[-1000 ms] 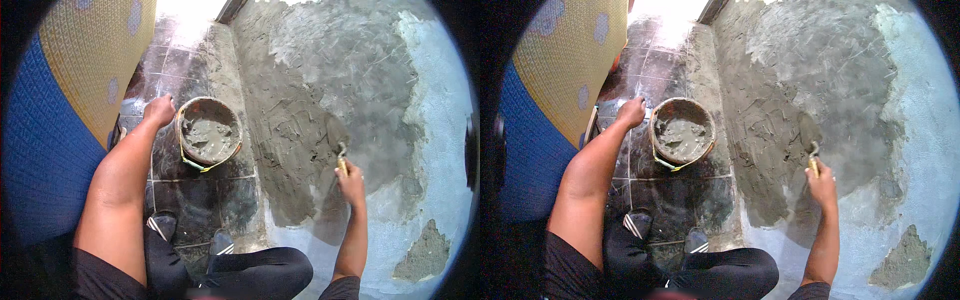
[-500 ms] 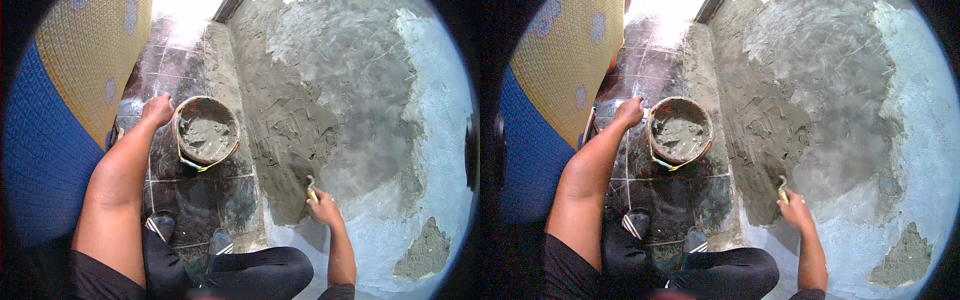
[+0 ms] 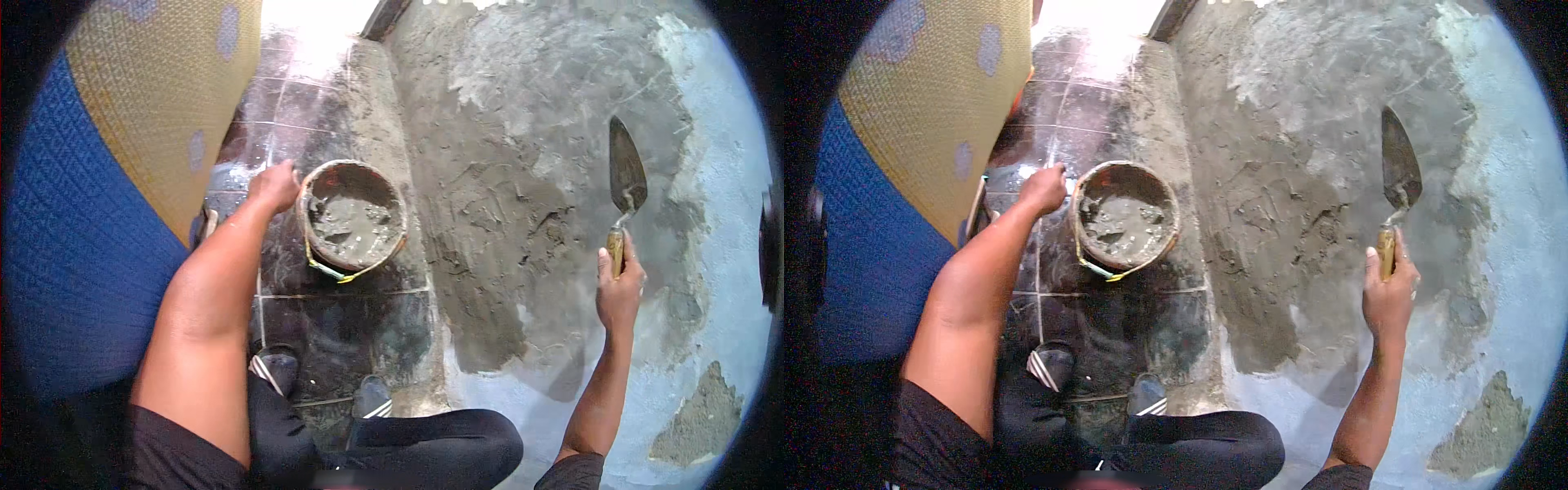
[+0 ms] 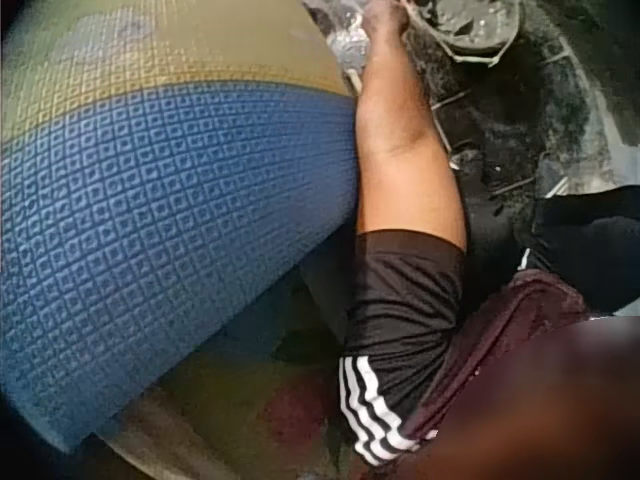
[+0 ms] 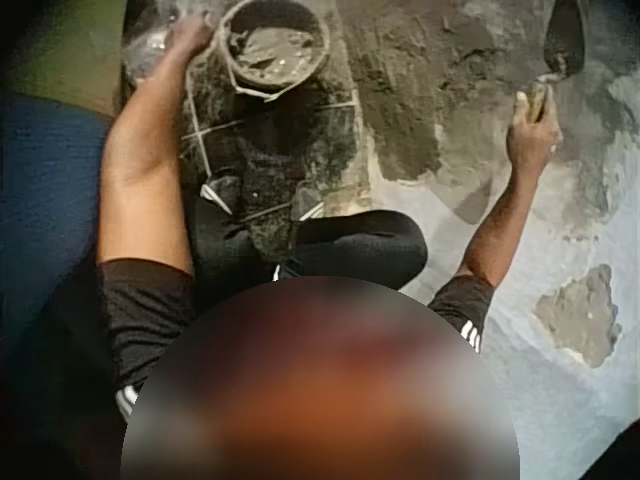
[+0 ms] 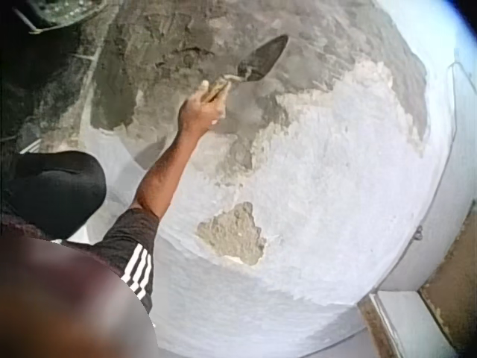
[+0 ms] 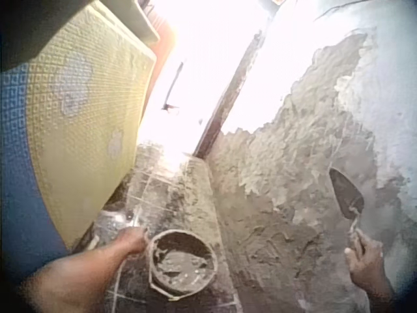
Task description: Applying and smoothing mortar/plaster onto a wall using a trowel.
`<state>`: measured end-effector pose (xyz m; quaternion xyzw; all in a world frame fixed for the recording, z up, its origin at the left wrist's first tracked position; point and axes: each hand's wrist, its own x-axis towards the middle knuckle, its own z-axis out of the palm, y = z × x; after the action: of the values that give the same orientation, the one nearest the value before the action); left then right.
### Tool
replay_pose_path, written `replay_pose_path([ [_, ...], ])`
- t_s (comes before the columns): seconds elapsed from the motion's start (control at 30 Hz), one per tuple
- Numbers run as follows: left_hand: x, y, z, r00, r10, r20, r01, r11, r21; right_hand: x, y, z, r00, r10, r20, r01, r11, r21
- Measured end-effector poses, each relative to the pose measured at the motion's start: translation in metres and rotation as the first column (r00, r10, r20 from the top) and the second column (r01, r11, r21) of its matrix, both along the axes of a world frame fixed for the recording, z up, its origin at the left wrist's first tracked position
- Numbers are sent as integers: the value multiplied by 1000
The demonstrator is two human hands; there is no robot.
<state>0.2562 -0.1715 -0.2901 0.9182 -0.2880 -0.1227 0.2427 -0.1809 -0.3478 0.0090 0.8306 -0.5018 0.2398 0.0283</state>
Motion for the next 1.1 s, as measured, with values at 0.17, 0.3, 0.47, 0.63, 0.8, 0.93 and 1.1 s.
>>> replay_pose_path([
  [0.17,-4,8,-4,999,-35,-23,37,995,95,48,-12,-94,811,508,-290,-527,849,14],
  [0.3,-3,7,-14,998,-63,-4,63,995,78,96,-33,-173,613,513,-601,-544,825,150],
  [0.47,1,13,-29,1000,-25,-14,26,996,81,148,-49,-210,421,512,-749,-690,717,102],
  [0.63,1,14,-34,999,-10,-38,16,990,138,166,-58,-245,419,596,-685,-807,591,21],
  [0.8,5,22,-45,1000,-3,-31,6,997,79,182,-48,-287,496,687,-531,-806,592,14],
  [0.93,13,24,-57,999,-4,-50,11,990,141,183,-31,-291,577,702,-418,-727,675,129],
  [1.1,20,28,-64,997,42,-58,-33,989,144,178,-19,-288,656,658,-370,-604,751,265],
])
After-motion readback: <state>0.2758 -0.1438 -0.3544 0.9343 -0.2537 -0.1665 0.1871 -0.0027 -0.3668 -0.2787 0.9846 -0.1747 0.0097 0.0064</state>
